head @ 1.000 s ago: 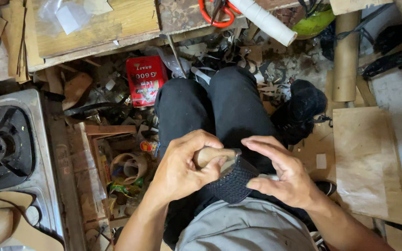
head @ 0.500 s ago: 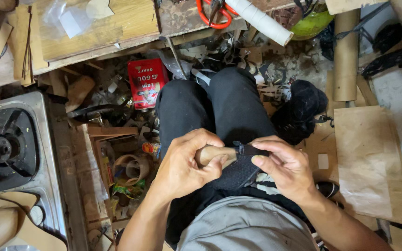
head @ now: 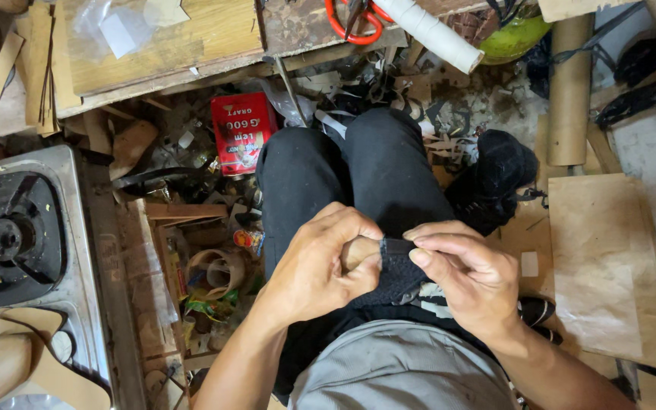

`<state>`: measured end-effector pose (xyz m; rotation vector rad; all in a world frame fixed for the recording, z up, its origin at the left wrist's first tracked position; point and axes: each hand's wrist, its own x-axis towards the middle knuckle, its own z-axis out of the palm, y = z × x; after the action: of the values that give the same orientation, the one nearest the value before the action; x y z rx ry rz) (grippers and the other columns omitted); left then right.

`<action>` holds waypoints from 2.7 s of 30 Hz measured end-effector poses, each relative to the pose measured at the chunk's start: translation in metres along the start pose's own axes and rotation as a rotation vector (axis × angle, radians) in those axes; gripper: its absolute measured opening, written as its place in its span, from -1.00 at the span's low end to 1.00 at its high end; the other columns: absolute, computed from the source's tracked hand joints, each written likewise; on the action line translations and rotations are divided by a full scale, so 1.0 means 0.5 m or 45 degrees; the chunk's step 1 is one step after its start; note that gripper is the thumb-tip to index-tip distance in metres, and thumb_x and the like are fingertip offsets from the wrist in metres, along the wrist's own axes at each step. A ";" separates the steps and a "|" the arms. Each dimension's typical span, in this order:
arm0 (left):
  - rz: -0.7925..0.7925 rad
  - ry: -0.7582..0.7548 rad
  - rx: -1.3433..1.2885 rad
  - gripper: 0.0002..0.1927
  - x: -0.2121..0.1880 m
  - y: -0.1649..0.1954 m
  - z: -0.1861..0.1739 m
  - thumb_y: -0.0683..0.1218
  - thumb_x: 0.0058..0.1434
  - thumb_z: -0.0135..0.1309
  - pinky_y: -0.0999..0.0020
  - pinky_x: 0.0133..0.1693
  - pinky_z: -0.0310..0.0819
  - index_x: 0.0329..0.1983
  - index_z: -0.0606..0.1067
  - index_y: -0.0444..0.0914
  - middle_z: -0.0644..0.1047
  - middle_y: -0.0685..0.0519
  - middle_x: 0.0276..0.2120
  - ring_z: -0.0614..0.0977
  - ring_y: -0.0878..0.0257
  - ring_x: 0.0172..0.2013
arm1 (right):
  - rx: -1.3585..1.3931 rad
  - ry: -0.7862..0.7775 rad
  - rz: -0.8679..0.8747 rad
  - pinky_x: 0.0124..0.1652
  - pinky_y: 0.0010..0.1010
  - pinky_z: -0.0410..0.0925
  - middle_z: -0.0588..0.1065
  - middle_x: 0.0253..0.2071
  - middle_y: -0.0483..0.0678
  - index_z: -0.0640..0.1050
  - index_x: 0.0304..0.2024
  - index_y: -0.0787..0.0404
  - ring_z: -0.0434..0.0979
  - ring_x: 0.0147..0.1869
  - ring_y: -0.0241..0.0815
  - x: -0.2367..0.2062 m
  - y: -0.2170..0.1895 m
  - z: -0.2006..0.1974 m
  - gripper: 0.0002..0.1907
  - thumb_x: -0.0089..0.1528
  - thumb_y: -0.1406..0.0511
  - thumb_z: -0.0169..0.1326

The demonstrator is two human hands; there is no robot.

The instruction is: The person holds a black slip-on shoe on their lap and uses pliers to trim the excess material from the edge of the sole. They repeatedly reposition the shoe and pull away small pieces of the sole material.

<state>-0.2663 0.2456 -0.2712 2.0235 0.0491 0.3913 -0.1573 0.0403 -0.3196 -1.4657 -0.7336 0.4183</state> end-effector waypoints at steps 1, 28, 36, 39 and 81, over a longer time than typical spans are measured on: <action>0.006 -0.022 -0.004 -0.71 0.001 0.000 -0.002 -0.21 0.05 0.21 0.18 -0.06 0.51 -0.14 0.48 -0.30 0.58 -0.03 -0.25 0.60 -0.02 -0.14 | -0.038 0.004 -0.005 -0.14 -0.54 0.51 0.61 -0.03 0.06 0.59 -0.11 0.35 0.62 -0.05 -0.27 0.004 -0.008 0.001 -0.86 0.27 0.48 0.21; -0.136 -0.145 -0.158 -0.56 -0.031 0.012 -0.003 -0.17 0.14 0.11 0.18 -0.02 0.47 0.08 0.32 -0.33 0.50 -0.11 -0.17 0.58 -0.01 -0.11 | -0.485 -0.250 -0.347 -0.19 -0.46 0.47 0.59 -0.18 0.02 0.61 -0.16 0.35 0.63 -0.18 -0.18 0.041 -0.072 -0.011 -0.80 0.14 0.47 0.27; 0.023 0.101 -0.213 -0.76 -0.035 0.018 0.011 -0.23 0.30 0.05 0.19 0.08 0.51 0.03 0.40 -0.30 0.54 -0.11 -0.04 0.61 0.00 -0.02 | -0.472 -0.137 -0.318 -0.13 -0.44 0.51 0.60 -0.16 0.06 0.61 -0.18 0.36 0.66 -0.12 -0.14 0.032 -0.063 -0.012 -0.81 0.15 0.46 0.28; 0.019 0.100 -0.172 -0.72 -0.031 0.024 0.009 -0.25 0.16 0.04 0.20 0.05 0.51 -0.03 0.44 -0.30 0.55 -0.08 -0.10 0.61 0.01 -0.09 | -0.461 -0.103 -0.338 -0.12 -0.43 0.50 0.60 -0.16 0.05 0.60 -0.18 0.36 0.66 -0.11 -0.13 0.031 -0.062 -0.006 -0.81 0.16 0.46 0.28; 0.334 0.087 -0.049 -0.69 -0.049 0.017 0.042 -0.08 0.32 0.23 0.19 0.07 0.61 0.01 0.46 -0.32 0.54 -0.14 0.11 0.65 -0.02 0.04 | -0.637 -0.174 -0.485 0.12 -0.16 0.42 0.60 -0.21 -0.02 0.60 -0.21 0.32 0.62 -0.11 -0.12 0.009 -0.102 -0.013 -0.88 0.22 0.40 0.20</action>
<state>-0.2845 0.2188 -0.2789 1.9831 -0.1823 0.6225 -0.1587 0.0341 -0.2684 -1.7188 -1.2660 0.0374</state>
